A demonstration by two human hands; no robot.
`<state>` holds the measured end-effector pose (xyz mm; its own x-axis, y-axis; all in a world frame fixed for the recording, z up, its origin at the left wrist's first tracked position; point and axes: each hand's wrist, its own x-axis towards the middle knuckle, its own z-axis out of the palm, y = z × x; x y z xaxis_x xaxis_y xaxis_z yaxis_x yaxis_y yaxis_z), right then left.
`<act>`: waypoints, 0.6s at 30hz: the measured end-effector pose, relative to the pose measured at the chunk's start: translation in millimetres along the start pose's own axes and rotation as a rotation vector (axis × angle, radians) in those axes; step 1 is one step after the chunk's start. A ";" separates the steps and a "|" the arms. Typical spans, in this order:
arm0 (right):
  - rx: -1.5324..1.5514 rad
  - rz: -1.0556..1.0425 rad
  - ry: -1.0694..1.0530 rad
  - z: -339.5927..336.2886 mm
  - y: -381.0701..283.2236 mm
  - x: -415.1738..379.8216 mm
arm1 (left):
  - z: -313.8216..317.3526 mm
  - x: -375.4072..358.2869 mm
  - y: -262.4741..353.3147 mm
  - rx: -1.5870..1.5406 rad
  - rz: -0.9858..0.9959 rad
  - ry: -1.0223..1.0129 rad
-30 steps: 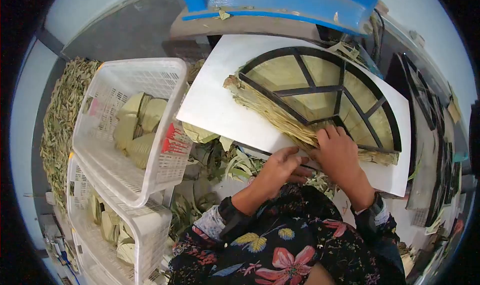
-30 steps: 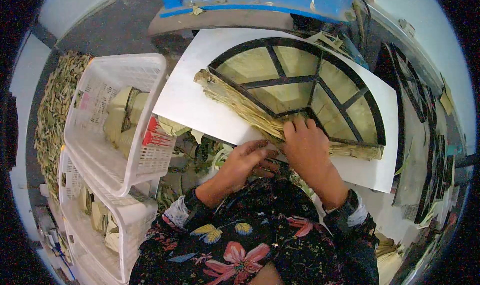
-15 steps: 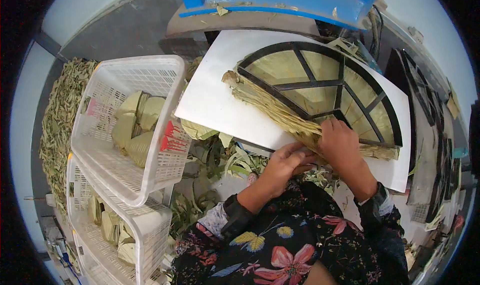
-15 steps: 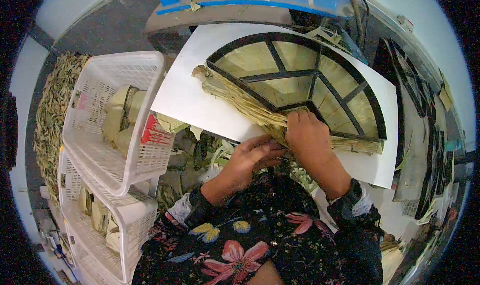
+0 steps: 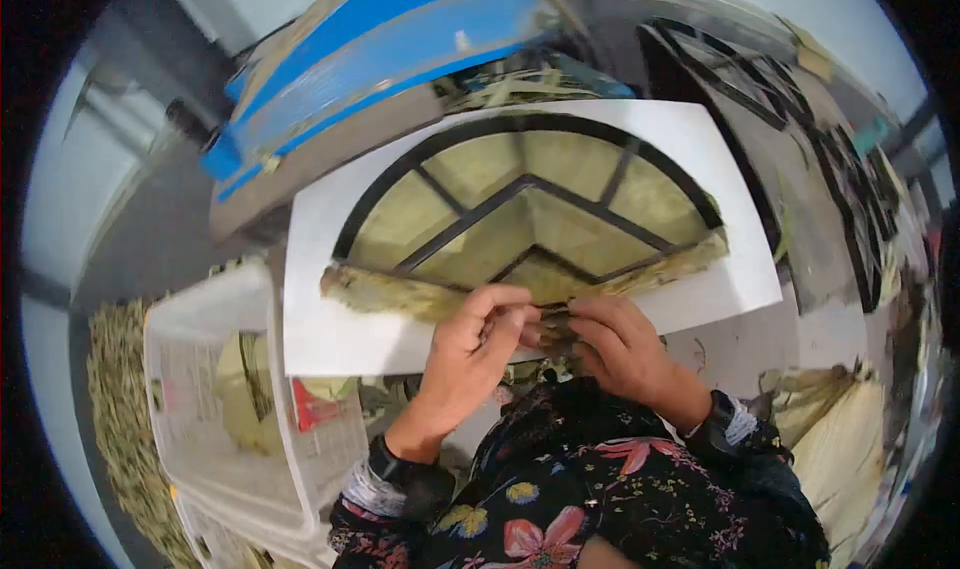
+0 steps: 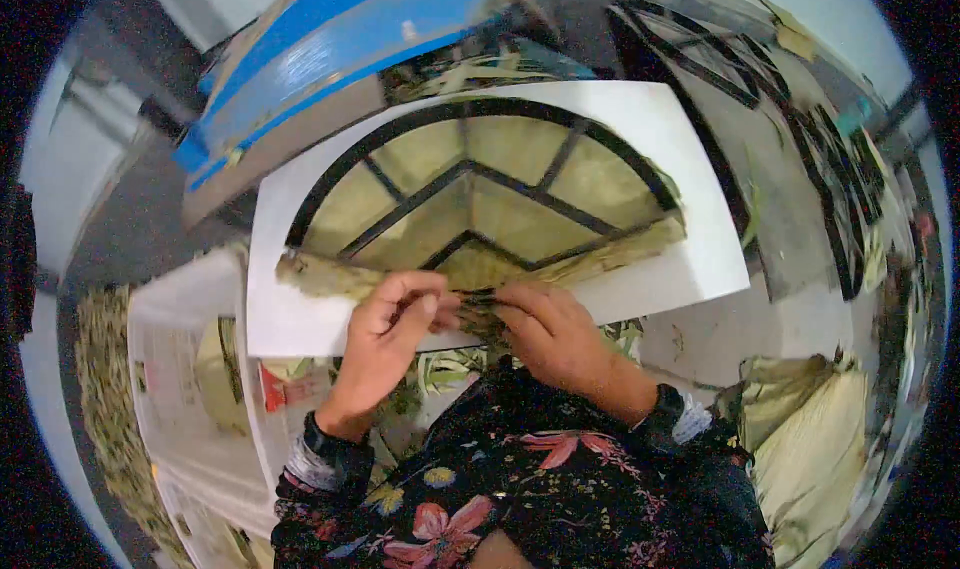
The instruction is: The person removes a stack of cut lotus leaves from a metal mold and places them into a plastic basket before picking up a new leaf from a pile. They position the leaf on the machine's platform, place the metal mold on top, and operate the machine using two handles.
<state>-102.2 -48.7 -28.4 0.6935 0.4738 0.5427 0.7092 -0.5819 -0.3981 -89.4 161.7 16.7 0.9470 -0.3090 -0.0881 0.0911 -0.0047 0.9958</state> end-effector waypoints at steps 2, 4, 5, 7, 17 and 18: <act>-0.099 0.071 0.089 -5.7 21.4 -35.1 | 14.4 32.4 10.9 0.142 0.076 -0.083; -0.217 0.240 0.117 -14.7 29.1 -55.0 | 42.9 67.4 5.0 0.895 0.600 -0.135; -0.314 0.390 0.121 -17.8 31.0 -61.2 | 58.4 78.5 5.9 0.901 0.609 -0.161; -0.311 0.477 0.161 -23.0 33.0 -64.3 | 87.5 95.1 6.3 1.098 0.623 -0.340; -0.290 0.484 0.297 -25.1 51.6 -86.8 | 115.4 135.4 -21.5 1.411 0.643 -0.426; -0.321 0.490 0.302 -26.3 54.6 -90.4 | 115.0 136.4 -21.8 1.411 0.648 -0.439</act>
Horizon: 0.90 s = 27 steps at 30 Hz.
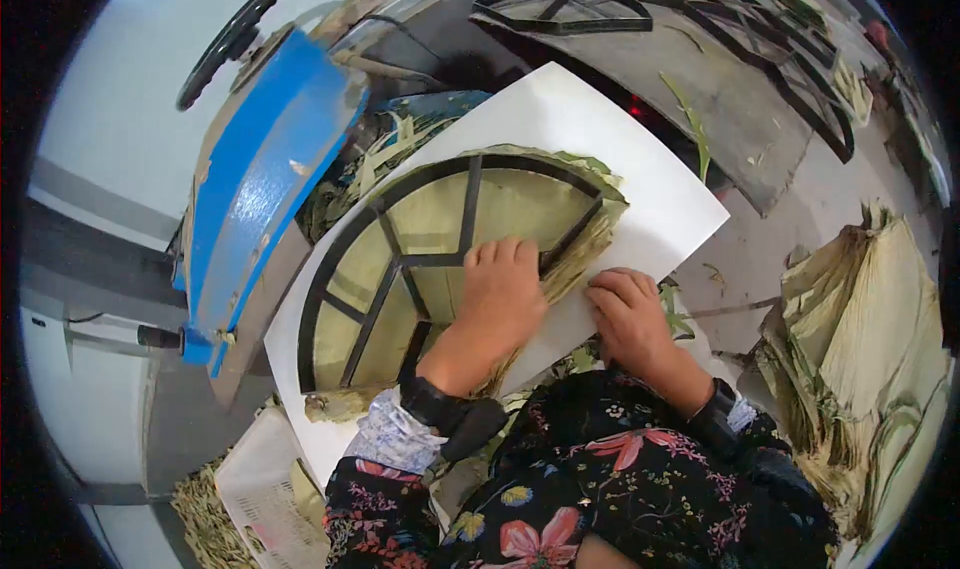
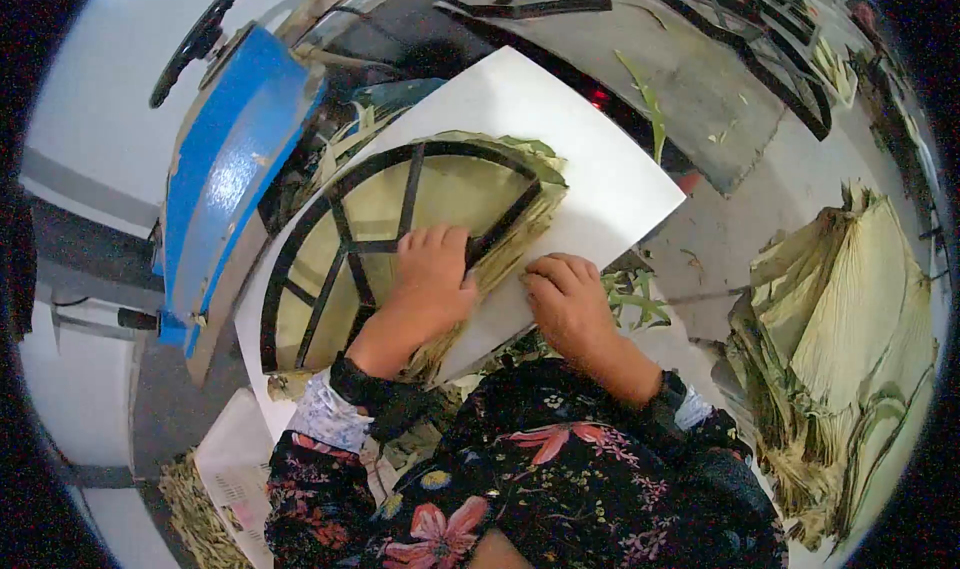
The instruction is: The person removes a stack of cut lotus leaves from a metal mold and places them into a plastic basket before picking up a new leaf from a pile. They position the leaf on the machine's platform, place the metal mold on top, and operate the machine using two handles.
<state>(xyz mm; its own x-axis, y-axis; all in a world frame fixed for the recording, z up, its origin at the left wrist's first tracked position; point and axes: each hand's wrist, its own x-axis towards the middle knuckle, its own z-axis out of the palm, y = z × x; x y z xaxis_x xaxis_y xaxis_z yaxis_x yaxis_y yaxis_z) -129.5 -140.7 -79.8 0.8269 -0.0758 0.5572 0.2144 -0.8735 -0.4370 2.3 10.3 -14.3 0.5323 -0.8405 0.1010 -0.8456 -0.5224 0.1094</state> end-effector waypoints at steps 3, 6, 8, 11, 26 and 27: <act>-0.021 0.012 -0.043 -3.5 -1.2 4.7 | 0.5 2.4 -0.5 -0.017 -0.026 -0.049; -0.033 0.035 -0.094 -8.8 -7.5 12.8 | -3.8 2.4 3.0 0.053 -0.015 -0.048; -0.057 0.033 -0.121 -8.4 -6.1 13.7 | -11.8 2.1 10.6 0.067 0.032 -0.039; -0.074 0.027 -0.153 -10.5 -5.6 15.5 | -6.7 7.7 12.2 0.081 0.011 -0.084; -0.080 -0.007 -0.145 -3.0 8.7 23.3 | -5.8 10.8 1.1 -0.157 -0.067 0.156; -0.102 -0.025 -0.130 -0.3 10.1 23.2 | -5.1 11.8 0.4 -0.158 -0.067 0.155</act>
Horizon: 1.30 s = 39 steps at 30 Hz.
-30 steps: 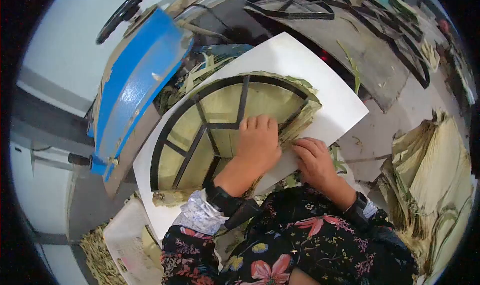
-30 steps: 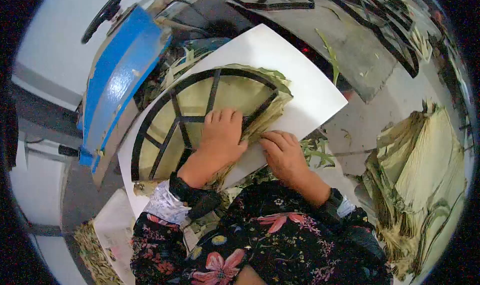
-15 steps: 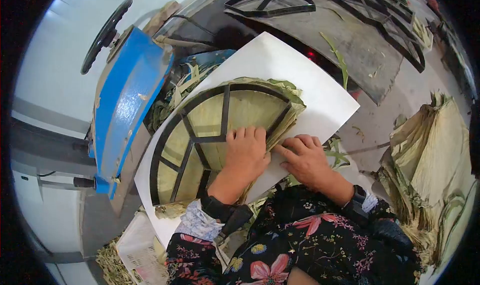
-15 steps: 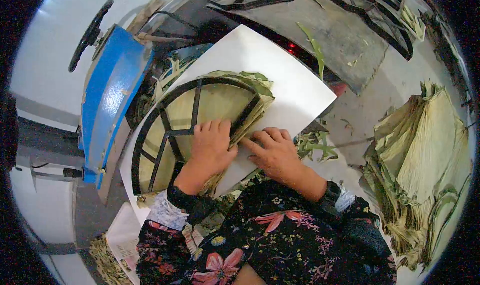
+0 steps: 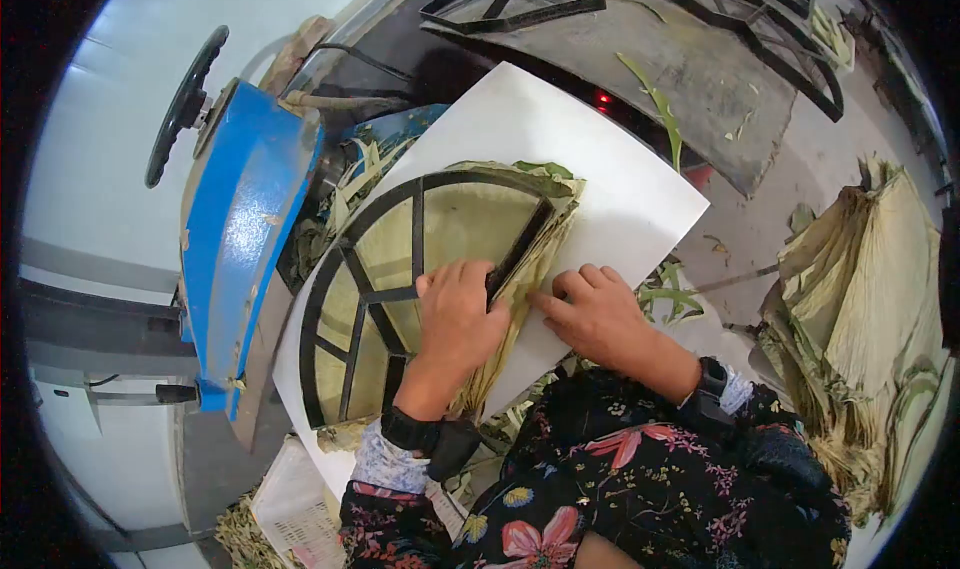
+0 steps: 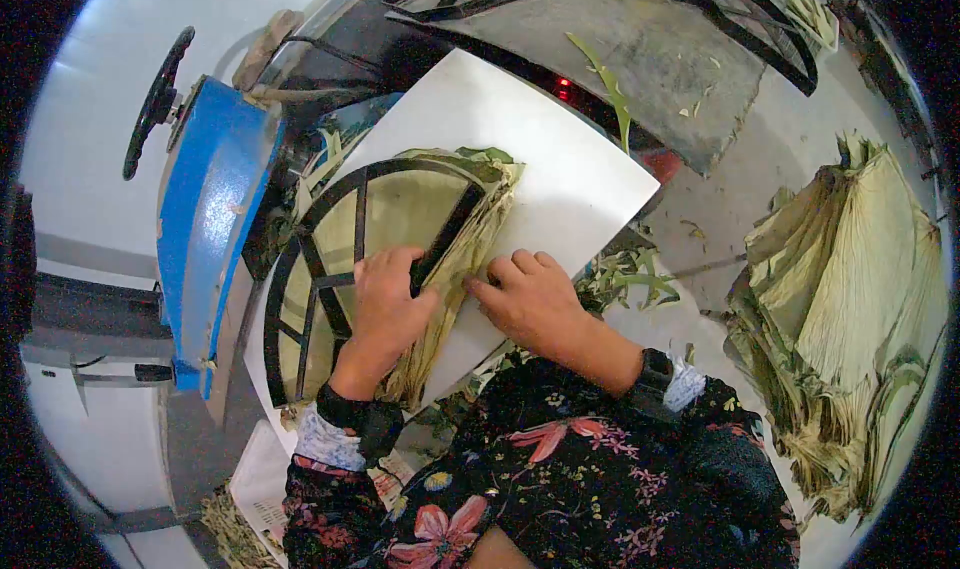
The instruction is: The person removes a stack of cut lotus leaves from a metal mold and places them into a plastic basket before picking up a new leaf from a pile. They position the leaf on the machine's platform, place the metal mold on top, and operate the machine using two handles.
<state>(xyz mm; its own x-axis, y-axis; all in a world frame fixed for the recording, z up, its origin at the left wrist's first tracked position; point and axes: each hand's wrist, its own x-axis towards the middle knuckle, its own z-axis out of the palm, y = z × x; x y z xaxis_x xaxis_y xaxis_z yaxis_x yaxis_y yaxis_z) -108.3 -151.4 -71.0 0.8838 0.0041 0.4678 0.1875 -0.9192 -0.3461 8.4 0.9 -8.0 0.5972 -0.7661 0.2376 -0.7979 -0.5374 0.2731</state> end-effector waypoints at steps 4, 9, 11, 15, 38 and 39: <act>0.017 0.014 -0.006 -1.5 -2.2 4.1 | 9.1 1.8 -6.3 0.057 -0.028 -0.023; 0.029 0.024 0.036 4.6 5.3 -0.8 | 9.7 3.4 -1.8 0.174 0.001 -0.097; 0.033 0.025 0.042 5.7 3.7 -0.4 | 10.3 1.5 -0.4 0.217 0.052 -0.106; 0.036 0.013 0.063 1.5 2.3 0.4 | 7.4 0.2 1.5 0.190 0.085 -0.075; 0.032 0.026 -0.001 2.3 1.7 8.4 | 13.0 8.3 -7.8 0.156 -0.030 -0.157; 0.021 0.027 0.004 1.0 1.1 10.1 | 10.6 9.6 -5.7 0.173 -0.009 -0.197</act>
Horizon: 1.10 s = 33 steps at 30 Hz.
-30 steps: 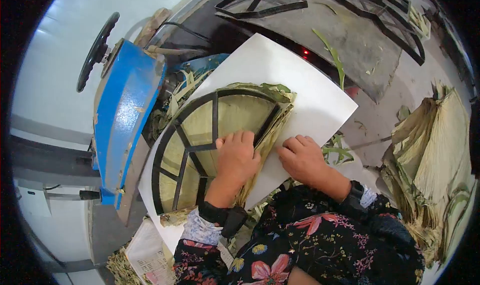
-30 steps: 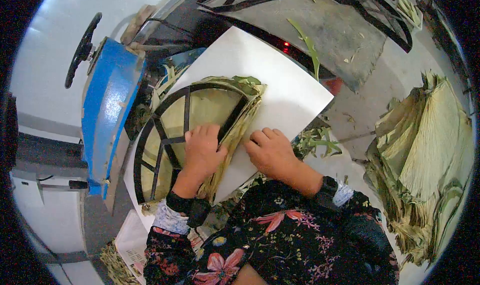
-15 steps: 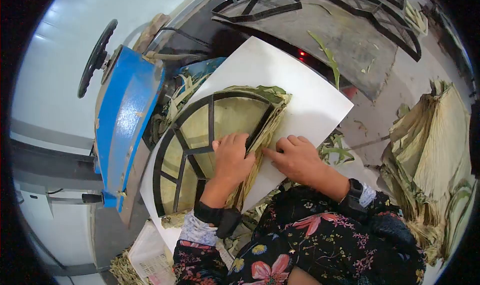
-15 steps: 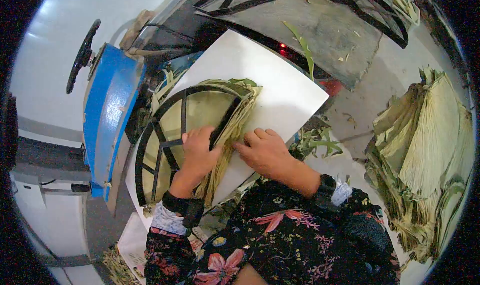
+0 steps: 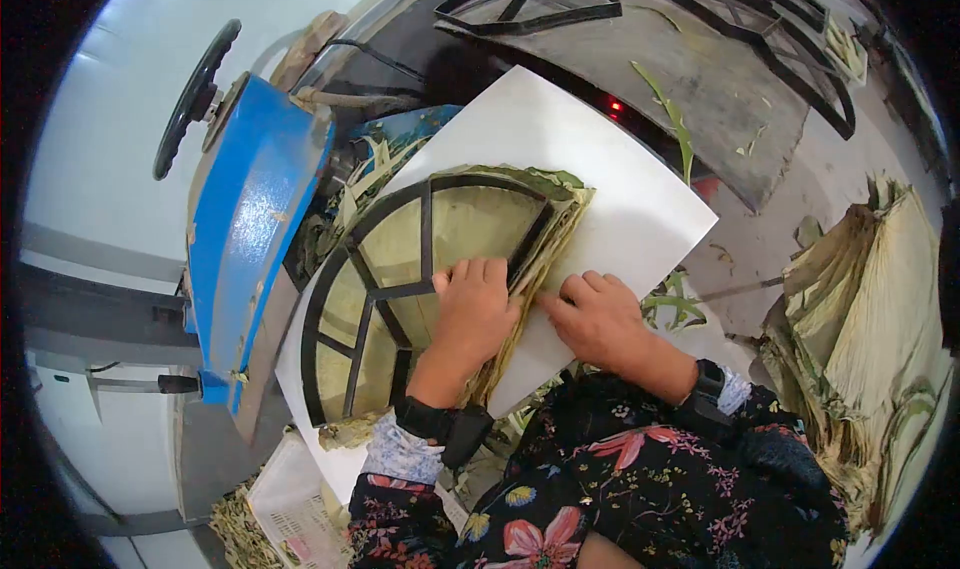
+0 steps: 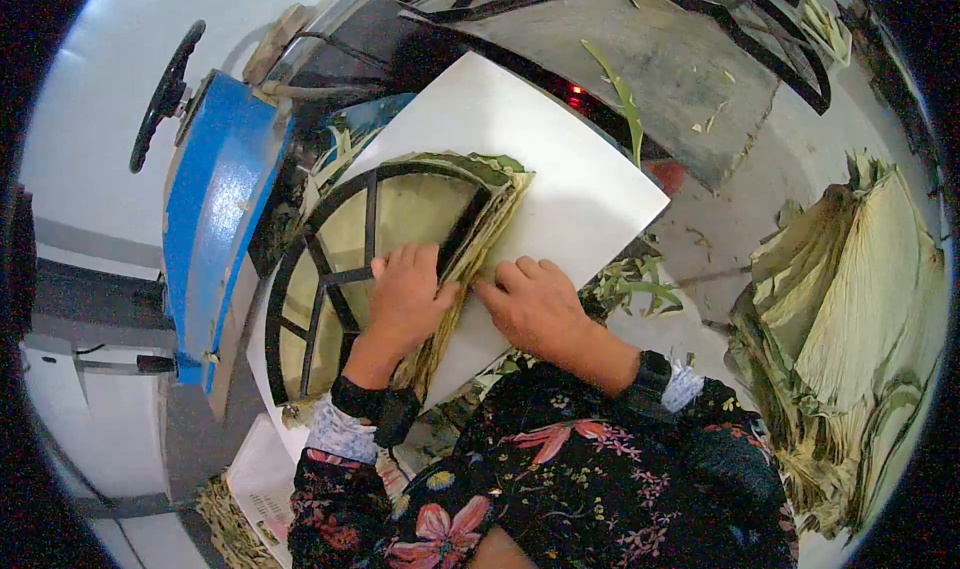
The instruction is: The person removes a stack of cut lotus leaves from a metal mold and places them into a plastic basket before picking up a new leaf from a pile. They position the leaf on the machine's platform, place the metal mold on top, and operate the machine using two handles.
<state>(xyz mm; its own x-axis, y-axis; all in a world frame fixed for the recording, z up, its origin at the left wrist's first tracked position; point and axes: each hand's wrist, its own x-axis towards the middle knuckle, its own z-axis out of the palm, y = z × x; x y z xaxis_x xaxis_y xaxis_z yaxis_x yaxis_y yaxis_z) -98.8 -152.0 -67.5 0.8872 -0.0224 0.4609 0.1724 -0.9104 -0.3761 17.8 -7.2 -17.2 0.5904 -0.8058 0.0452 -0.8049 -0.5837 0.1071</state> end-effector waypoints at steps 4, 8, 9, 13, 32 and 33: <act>0.001 -0.013 -0.018 -3.9 0.1 1.5 | -6.9 -0.7 3.9 0.013 0.056 -0.018; -0.009 -0.015 -0.036 -2.6 0.3 1.2 | 5.8 0.3 -1.6 0.001 0.055 0.063; -0.007 -0.015 -0.046 -2.7 0.8 0.8 | 7.8 0.3 -2.8 -0.002 0.058 0.058; -0.004 -0.050 -0.003 4.0 2.3 -1.8 | 13.6 -3.4 -1.4 0.028 0.086 0.114; 0.162 -0.467 -0.183 34.7 -123.6 6.7 | -158.2 -303.3 -381.4 0.426 -0.973 1.248; 0.151 -0.465 -0.177 37.7 -120.4 5.2 | -168.1 -314.5 -403.3 0.416 -0.966 1.257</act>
<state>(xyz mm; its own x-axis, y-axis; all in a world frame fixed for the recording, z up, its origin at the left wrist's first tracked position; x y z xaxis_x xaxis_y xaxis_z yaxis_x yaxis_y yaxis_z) -98.8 -26.9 -50.1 0.7589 0.4523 0.4686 0.6136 -0.7377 -0.2817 166.8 498.4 92.3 0.3618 0.3131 0.8781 0.0331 -0.9456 0.3236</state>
